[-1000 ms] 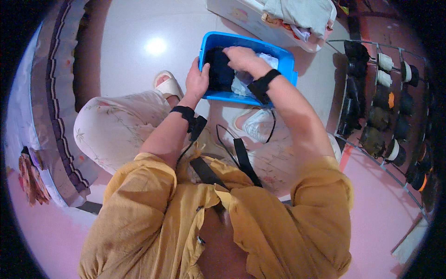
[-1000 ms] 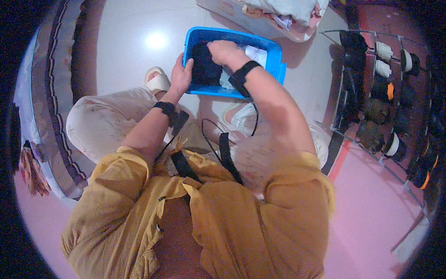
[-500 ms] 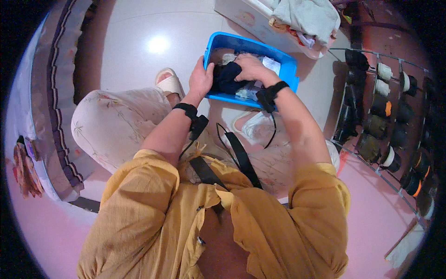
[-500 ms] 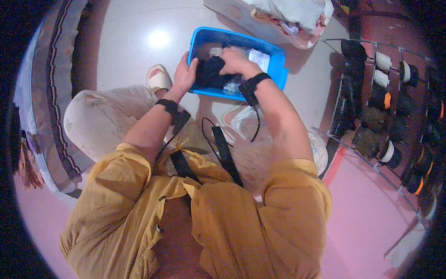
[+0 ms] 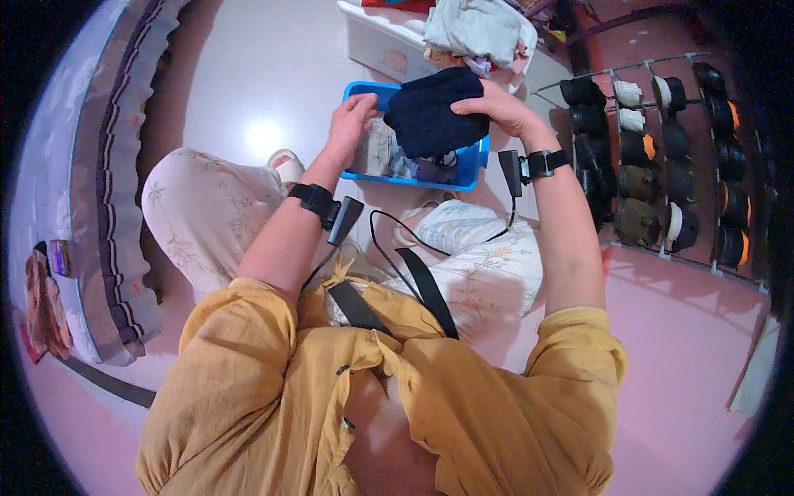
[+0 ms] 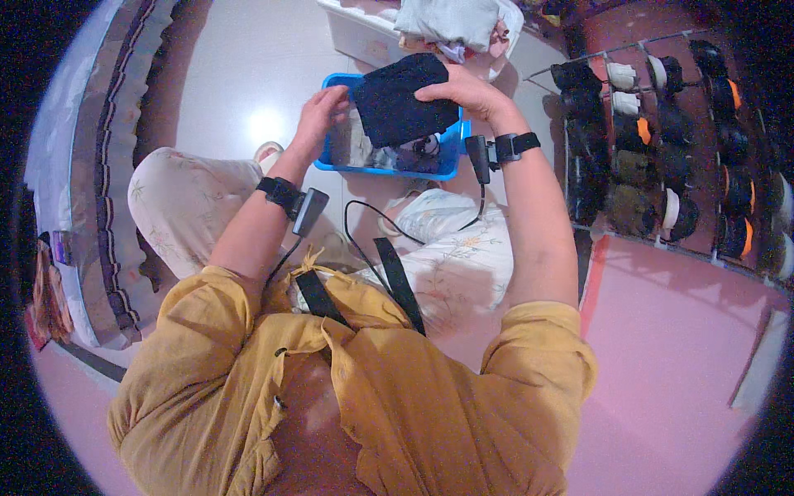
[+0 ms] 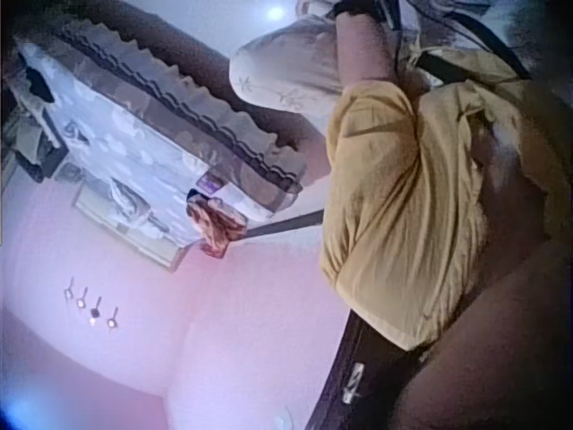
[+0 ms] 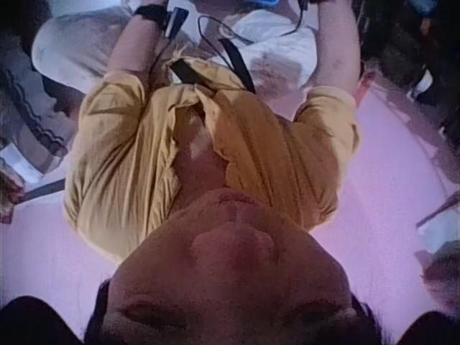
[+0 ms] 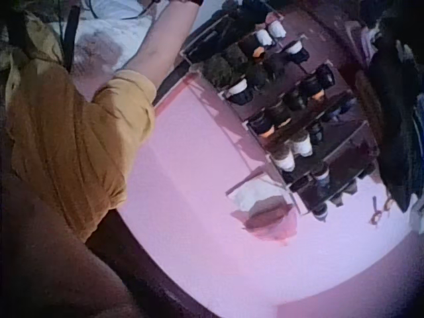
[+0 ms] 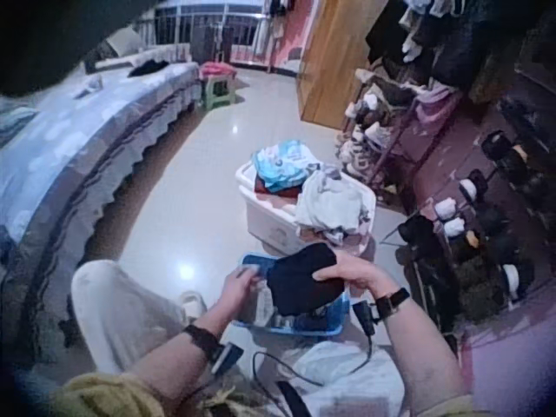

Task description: The person wipes a white plastic container with a red cloth, then opens a blue bin and removes various clothing items one by one. They fold each item and place it on top of the white container. The person handles a black lace garment and other garments, folding them neatly.

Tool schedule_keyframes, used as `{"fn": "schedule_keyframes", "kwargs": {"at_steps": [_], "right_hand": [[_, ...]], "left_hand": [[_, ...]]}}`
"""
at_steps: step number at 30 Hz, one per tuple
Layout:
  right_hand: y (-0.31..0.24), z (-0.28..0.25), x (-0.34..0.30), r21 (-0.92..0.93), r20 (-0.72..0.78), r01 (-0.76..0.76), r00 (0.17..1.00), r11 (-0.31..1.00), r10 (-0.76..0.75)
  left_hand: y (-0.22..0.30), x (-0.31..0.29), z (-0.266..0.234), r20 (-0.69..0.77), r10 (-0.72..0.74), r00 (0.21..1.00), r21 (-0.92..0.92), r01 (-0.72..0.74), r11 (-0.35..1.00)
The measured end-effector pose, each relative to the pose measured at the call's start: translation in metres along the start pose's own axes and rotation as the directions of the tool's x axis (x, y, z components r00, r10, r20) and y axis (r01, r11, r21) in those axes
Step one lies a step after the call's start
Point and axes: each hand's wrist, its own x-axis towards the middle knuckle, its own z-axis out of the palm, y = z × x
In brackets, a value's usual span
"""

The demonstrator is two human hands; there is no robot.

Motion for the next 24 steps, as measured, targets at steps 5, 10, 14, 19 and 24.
{"fn": "schedule_keyframes", "kwargs": {"at_steps": [5, 10, 14, 19, 24], "right_hand": [[-0.022, -0.009, -0.03, 0.269, -0.046, 0.098, 0.995, 0.958, -0.089], [-0.03, -0.006, -0.042, 0.515, -0.084, 0.153, 0.988, 0.843, -0.128], [-0.03, -0.01, -0.037, 0.319, -0.198, 0.021, 0.979, 0.947, 0.045], [-0.031, -0.038, -0.043, 0.278, -0.453, 0.125, 0.891, 0.952, 0.015], [-0.039, -0.046, -0.057, 0.355, -0.45, 0.191, 0.893, 0.915, -0.012]], "left_hand": [[0.018, -0.023, 0.023, 0.09, -0.33, 0.94, -0.309, 0.342, 0.887], [0.029, -0.041, 0.034, 0.581, 0.013, 0.814, -0.669, 0.468, 0.577], [0.037, -0.031, 0.042, 0.449, -0.031, 0.893, -0.708, 0.377, 0.598], [0.032, -0.02, 0.029, 0.382, -0.016, 0.924, -0.813, 0.344, 0.47], [0.03, -0.013, 0.025, 0.384, 0.005, 0.923, -0.818, 0.338, 0.465]]}}
